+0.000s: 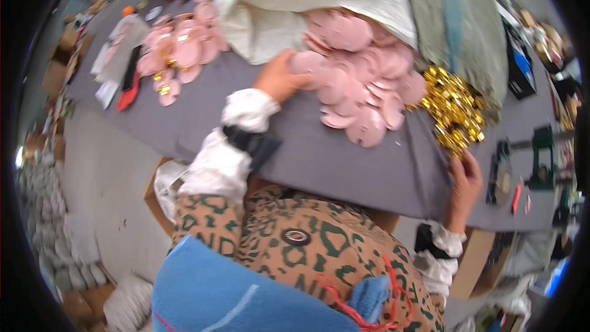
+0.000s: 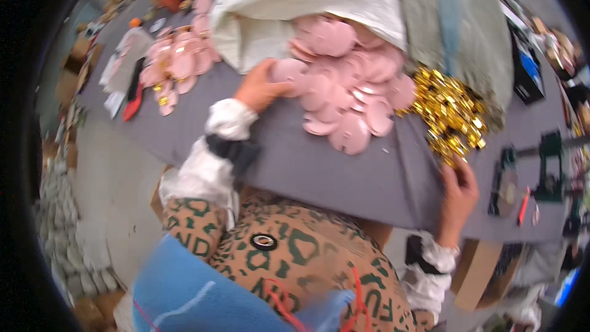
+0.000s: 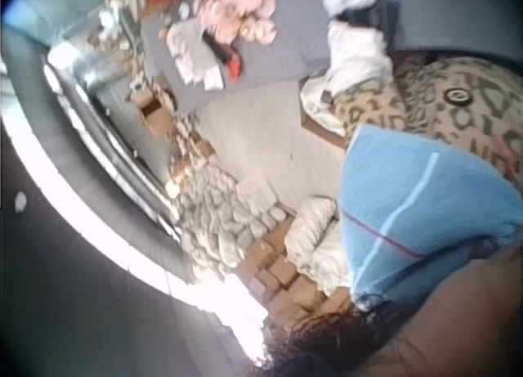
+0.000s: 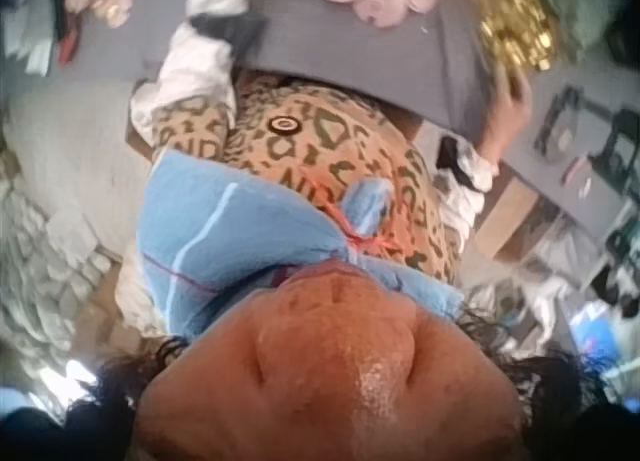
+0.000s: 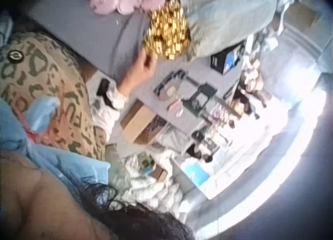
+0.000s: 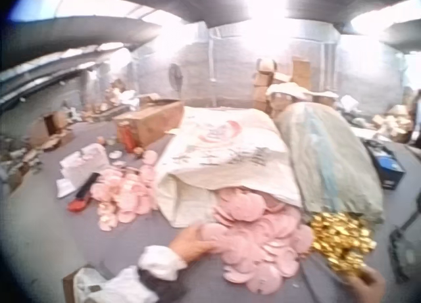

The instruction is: Manually assembling small gold-colored components onto pink circular plastic bases.

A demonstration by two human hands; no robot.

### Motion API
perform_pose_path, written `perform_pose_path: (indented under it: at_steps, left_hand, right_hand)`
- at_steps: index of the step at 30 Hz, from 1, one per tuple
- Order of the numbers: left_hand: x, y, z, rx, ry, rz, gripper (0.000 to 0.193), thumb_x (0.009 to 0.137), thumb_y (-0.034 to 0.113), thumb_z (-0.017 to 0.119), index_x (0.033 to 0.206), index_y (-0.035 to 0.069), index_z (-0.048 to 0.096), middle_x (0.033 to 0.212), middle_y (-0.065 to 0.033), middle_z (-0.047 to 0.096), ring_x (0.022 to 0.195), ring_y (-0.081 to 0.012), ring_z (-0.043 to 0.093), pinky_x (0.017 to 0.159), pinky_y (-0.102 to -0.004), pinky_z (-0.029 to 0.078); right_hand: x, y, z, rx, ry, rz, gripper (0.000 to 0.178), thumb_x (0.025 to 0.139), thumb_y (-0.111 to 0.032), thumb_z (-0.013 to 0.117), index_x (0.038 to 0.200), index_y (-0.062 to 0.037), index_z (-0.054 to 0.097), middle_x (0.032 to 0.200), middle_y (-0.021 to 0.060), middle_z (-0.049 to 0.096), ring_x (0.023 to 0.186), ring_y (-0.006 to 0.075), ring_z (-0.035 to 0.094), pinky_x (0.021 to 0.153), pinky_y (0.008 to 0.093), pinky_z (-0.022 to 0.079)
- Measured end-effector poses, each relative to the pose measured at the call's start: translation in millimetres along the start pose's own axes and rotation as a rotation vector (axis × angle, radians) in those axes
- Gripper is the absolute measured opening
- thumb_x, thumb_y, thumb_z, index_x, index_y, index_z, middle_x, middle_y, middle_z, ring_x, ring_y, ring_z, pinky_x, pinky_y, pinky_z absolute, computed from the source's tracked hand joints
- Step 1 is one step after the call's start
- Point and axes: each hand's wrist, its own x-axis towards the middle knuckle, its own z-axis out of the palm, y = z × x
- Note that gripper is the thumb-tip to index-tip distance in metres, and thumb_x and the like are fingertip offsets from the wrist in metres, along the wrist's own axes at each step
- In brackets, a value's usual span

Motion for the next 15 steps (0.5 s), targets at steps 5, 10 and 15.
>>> perform_pose_path:
  at_steps: [5, 10, 15]
  left_hand:
    - [-54.2, 46.2, 20.9, -0.571, -0.226, -0.116, 0.021, 0.086, 0.013, 0.072, 0.102, 0.002, 0.063, 0.094, -0.0042, 0.068, 0.077, -0.0075, 0.059, 0.067, -0.0228, 0.048]
    - [-81.3, 66.6, 65.6, -0.890, -0.439, -0.177, 0.016, 0.091, 0.012, 0.066, 0.105, 0.004, 0.061, 0.098, -0.0035, 0.067, 0.081, -0.0085, 0.061, 0.067, -0.0236, 0.052]
    - [-90.4, 78.3, 86.0, -0.968, -0.483, -0.225, 0.018, 0.092, 0.010, 0.065, 0.106, 0.003, 0.059, 0.099, -0.0041, 0.066, 0.086, -0.0107, 0.062, 0.072, -0.0253, 0.054]
  right_hand:
    - [-19.5, -22.6, 65.8, 0.477, -0.223, 0.043, 0.020, 0.080, 0.007, 0.071, 0.098, 0.0020, 0.067, 0.109, 0.0133, 0.067, 0.092, 0.0187, 0.066, 0.086, 0.0289, 0.053]
    - [-26.8, -23.1, 85.5, 0.321, -0.270, -0.191, 0.019, 0.078, 0.007, 0.073, 0.094, 0.0012, 0.066, 0.114, 0.0130, 0.065, 0.099, 0.0164, 0.065, 0.087, 0.0279, 0.053]
    - [-43.7, -47.1, 106.4, 0.252, -0.191, -0.311, 0.026, 0.076, 0.004, 0.076, 0.101, -0.0008, 0.070, 0.103, 0.0096, 0.065, 0.091, 0.0163, 0.064, 0.074, 0.0306, 0.055]
